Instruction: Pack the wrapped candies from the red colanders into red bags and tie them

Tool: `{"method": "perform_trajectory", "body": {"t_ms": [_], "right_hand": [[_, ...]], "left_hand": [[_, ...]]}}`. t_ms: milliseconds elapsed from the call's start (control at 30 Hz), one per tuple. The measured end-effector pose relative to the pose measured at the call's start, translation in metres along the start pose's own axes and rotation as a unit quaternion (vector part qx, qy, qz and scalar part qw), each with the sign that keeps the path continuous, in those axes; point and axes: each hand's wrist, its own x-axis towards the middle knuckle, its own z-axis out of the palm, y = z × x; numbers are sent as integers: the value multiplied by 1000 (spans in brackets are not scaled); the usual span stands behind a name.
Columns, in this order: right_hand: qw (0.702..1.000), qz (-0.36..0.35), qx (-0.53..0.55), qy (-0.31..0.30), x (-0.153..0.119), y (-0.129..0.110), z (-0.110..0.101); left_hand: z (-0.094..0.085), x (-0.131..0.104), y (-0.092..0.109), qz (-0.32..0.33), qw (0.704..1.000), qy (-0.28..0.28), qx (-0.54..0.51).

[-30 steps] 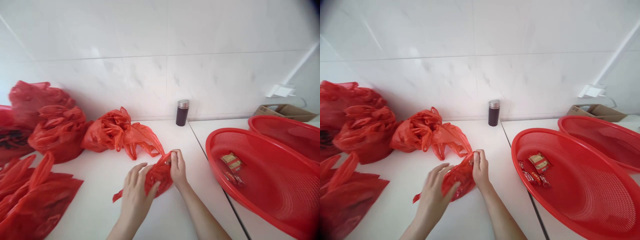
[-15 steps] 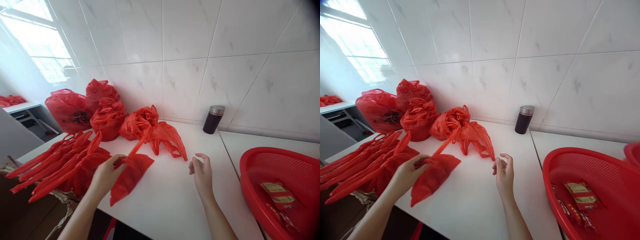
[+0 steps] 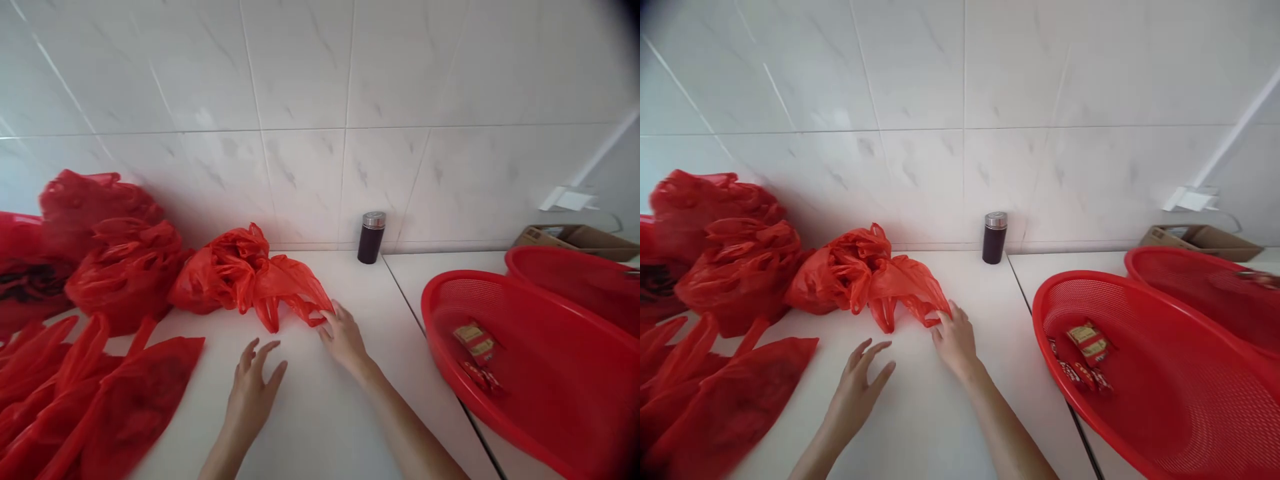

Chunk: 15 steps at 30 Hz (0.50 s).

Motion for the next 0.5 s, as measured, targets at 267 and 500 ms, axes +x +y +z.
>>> {"method": "perform_trajectory", "body": {"t_ms": [267, 500], "right_hand": [[965, 15, 258, 44, -10, -36, -41], [905, 12, 408, 119, -26, -64, -80]], "left_hand": [[20, 63, 23, -35, 993, 44, -107], [56, 78, 52, -38, 989, 131, -60]]}}
